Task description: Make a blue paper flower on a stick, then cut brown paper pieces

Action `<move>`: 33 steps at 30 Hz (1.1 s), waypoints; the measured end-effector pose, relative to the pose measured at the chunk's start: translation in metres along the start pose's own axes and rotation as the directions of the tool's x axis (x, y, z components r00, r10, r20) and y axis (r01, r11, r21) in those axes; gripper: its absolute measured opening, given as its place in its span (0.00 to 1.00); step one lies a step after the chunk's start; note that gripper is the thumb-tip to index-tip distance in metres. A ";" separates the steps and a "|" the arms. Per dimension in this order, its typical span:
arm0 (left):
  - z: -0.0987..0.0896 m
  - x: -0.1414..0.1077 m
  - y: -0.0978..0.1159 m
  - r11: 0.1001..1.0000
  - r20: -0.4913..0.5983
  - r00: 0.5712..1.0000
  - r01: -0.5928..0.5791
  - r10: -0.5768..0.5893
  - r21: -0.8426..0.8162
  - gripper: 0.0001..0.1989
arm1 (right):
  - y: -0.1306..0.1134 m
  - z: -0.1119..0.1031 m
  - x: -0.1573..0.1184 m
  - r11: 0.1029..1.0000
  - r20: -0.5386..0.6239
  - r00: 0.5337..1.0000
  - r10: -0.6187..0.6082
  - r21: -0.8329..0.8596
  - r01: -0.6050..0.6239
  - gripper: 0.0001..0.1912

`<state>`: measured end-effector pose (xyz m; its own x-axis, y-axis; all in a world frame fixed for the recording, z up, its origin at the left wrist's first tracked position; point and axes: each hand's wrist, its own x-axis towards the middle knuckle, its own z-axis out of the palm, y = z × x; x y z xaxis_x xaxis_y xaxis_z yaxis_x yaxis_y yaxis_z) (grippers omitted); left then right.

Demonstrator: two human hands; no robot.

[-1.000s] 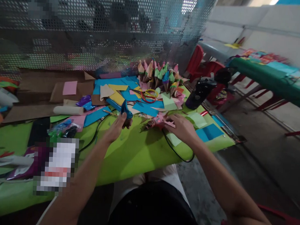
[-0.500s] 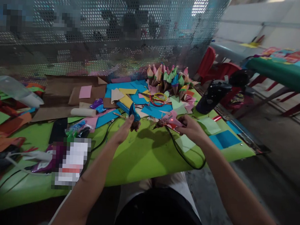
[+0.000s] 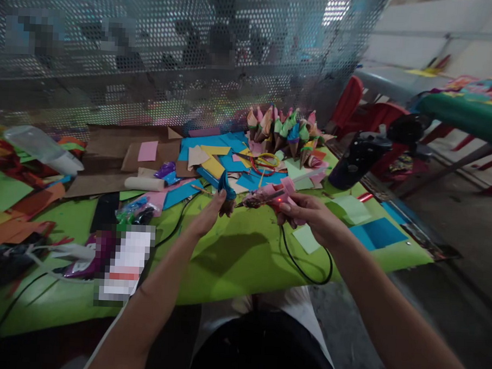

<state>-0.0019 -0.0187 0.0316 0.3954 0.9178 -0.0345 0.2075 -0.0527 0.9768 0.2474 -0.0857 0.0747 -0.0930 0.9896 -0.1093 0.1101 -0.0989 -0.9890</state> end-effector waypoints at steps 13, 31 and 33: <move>0.000 -0.003 0.007 1.000 0.022 0.999 -0.026 0.026 -0.001 0.31 | -0.002 0.007 0.000 1.000 0.025 0.999 0.026 -0.002 -0.026 0.24; 0.000 -0.005 0.009 1.000 0.013 1.000 -0.008 0.008 0.015 0.33 | -0.008 0.018 0.002 0.998 0.050 0.999 -0.014 -0.058 0.017 0.28; 0.000 -0.005 0.008 1.000 0.024 1.000 -0.015 0.014 0.011 0.33 | -0.008 0.018 0.002 0.998 0.048 0.999 -0.011 -0.060 0.014 0.28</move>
<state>-0.0019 -0.0234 0.0400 0.4197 0.9073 -0.0255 0.2119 -0.0707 0.9747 0.2286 -0.0847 0.0809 -0.1411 0.9846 -0.1027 0.1680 -0.0784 -0.9827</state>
